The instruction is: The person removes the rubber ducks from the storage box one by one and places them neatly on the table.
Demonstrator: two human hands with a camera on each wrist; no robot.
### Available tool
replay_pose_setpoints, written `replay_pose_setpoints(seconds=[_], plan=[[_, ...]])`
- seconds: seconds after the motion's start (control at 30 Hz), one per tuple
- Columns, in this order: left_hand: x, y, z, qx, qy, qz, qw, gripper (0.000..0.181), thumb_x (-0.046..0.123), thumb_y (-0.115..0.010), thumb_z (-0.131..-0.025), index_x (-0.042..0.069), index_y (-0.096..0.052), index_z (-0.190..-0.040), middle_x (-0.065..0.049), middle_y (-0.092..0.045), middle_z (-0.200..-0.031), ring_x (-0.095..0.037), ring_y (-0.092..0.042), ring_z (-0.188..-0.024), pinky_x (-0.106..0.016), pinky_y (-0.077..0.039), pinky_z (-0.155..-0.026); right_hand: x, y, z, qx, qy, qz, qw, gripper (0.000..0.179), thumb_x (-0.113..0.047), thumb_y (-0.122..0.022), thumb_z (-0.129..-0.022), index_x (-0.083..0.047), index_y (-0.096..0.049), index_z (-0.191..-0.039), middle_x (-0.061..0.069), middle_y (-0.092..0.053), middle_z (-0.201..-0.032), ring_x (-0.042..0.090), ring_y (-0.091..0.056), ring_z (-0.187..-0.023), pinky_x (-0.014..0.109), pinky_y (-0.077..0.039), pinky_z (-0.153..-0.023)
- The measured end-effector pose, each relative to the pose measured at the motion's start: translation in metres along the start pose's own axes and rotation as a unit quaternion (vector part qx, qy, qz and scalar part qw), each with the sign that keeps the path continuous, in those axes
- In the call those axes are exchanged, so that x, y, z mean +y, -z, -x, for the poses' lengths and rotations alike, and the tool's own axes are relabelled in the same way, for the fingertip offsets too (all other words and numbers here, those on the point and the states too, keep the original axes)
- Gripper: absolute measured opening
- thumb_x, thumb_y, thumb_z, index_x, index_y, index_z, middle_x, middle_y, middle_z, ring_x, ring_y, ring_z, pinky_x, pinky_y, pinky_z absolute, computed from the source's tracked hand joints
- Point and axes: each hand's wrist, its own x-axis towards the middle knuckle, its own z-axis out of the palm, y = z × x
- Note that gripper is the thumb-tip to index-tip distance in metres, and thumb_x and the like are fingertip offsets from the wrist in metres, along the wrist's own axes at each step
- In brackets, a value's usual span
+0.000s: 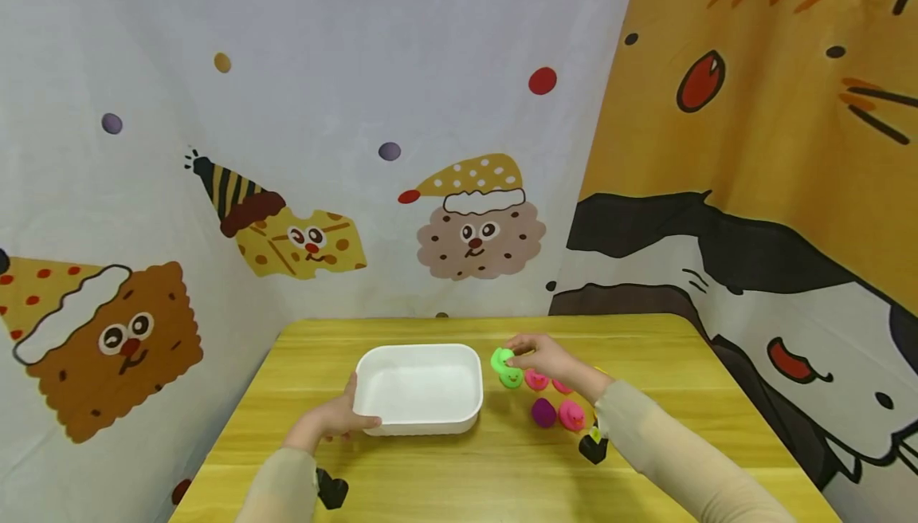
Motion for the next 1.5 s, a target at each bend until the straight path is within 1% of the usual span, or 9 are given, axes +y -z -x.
replay_pose_setpoints(seconds=[0.1, 0.23, 0.47, 0.67, 0.87, 0.97, 1.13, 1.3, 1.5], plan=[[0.001, 0.001, 0.002, 0.001, 0.006, -0.011, 0.9999, 0.116, 0.035, -0.075, -0.085, -0.004, 0.013, -0.150, -0.019, -0.057, -0.100, -0.028, -0.054, -0.061, -0.029, -0.028, -0.048, 0.003, 0.000, 0.003, 0.000, -0.004, -0.004, 1.0000, 0.029, -0.022, -0.073, -0.087, -0.007, -0.068, -0.112, 0.012, -0.062, -0.115, 0.031, -0.055, -0.109, 0.045, -0.048, -0.087], [0.001, 0.001, 0.002, -0.001, 0.005, -0.015, 0.9999, 0.116, 0.035, -0.075, -0.085, -0.004, 0.013, -0.150, -0.019, -0.057, -0.100, -0.028, -0.054, -0.061, -0.029, -0.027, -0.048, 0.007, 0.001, 0.006, -0.004, 0.000, -0.010, 0.9999, 0.027, -0.021, -0.073, -0.087, -0.008, -0.069, -0.110, 0.010, -0.062, -0.113, 0.030, -0.055, -0.108, 0.044, -0.048, -0.086], [0.000, 0.000, 0.001, -0.003, 0.002, -0.012, 0.9999, 0.116, 0.034, -0.074, -0.086, -0.004, 0.014, -0.150, -0.027, -0.052, -0.114, -0.031, -0.057, -0.064, -0.029, -0.028, -0.047, 0.015, 0.000, 0.009, -0.009, 0.007, -0.011, 0.9999, 0.024, -0.018, -0.072, -0.087, -0.007, -0.069, -0.108, 0.012, -0.062, -0.111, 0.029, -0.055, -0.104, 0.043, -0.049, -0.080], [-0.002, 0.000, 0.001, -0.002, 0.001, -0.011, 0.9999, 0.116, 0.035, -0.075, -0.085, -0.003, 0.015, -0.150, -0.022, -0.055, -0.107, -0.029, -0.055, -0.061, -0.028, -0.027, -0.047, 0.020, -0.003, 0.011, -0.022, 0.002, -0.010, 0.9997, 0.025, -0.017, -0.071, -0.088, -0.004, -0.068, -0.109, 0.010, -0.063, -0.106, 0.025, -0.056, -0.096, 0.038, -0.050, -0.076], [-0.002, 0.001, 0.001, -0.005, 0.001, 0.001, 1.0000, 0.116, 0.034, -0.074, -0.086, -0.002, 0.016, -0.150, -0.031, -0.046, -0.123, -0.032, -0.057, -0.067, -0.032, -0.032, -0.050, 0.026, -0.007, 0.014, -0.027, 0.018, -0.004, 0.9995, 0.027, -0.014, -0.071, -0.087, 0.001, -0.065, -0.110, 0.013, -0.063, -0.104, 0.022, -0.057, -0.089, 0.046, -0.052, -0.078], [-0.001, 0.001, 0.001, -0.007, 0.001, 0.000, 1.0000, 0.116, 0.034, -0.074, -0.086, -0.002, 0.016, -0.150, -0.033, -0.042, -0.129, -0.033, -0.058, -0.069, -0.033, -0.033, -0.051, 0.030, -0.010, 0.014, -0.019, 0.022, 0.011, 0.9995, 0.026, -0.013, -0.072, -0.086, 0.000, -0.066, -0.108, 0.012, -0.064, -0.102, 0.021, -0.058, -0.087, 0.045, -0.052, -0.077], [0.001, 0.002, 0.000, -0.006, 0.000, -0.008, 1.0000, 0.115, 0.034, -0.074, -0.086, -0.003, 0.015, -0.150, -0.032, -0.045, -0.125, -0.033, -0.058, -0.068, -0.031, -0.031, -0.050, 0.034, -0.015, 0.015, 0.007, 0.008, 0.059, 0.9982, 0.023, -0.016, -0.075, -0.083, -0.009, -0.069, -0.104, 0.006, -0.065, -0.101, 0.020, -0.058, -0.088, 0.036, -0.050, -0.074], [0.002, 0.002, 0.002, -0.005, -0.001, -0.004, 1.0000, 0.115, 0.033, -0.074, -0.086, -0.003, 0.015, -0.150, -0.031, -0.046, -0.123, -0.032, -0.056, -0.066, -0.031, -0.030, -0.049, 0.036, -0.019, 0.019, 0.019, -0.015, 0.091, 0.9956, 0.022, -0.021, -0.077, -0.082, -0.015, -0.070, -0.102, 0.002, -0.065, -0.103, 0.019, -0.058, -0.090, 0.040, -0.047, -0.077], [0.001, 0.002, 0.002, -0.004, -0.002, 0.007, 1.0000, 0.115, 0.032, -0.075, -0.086, -0.002, 0.015, -0.150, -0.032, -0.045, -0.125, -0.029, -0.054, -0.062, -0.029, -0.030, -0.048, 0.048, -0.024, 0.019, 0.012, 0.025, 0.080, 0.9964, 0.021, -0.015, -0.075, -0.083, -0.008, -0.068, -0.103, 0.006, -0.065, -0.103, 0.025, -0.058, -0.095, 0.043, -0.048, -0.081]])
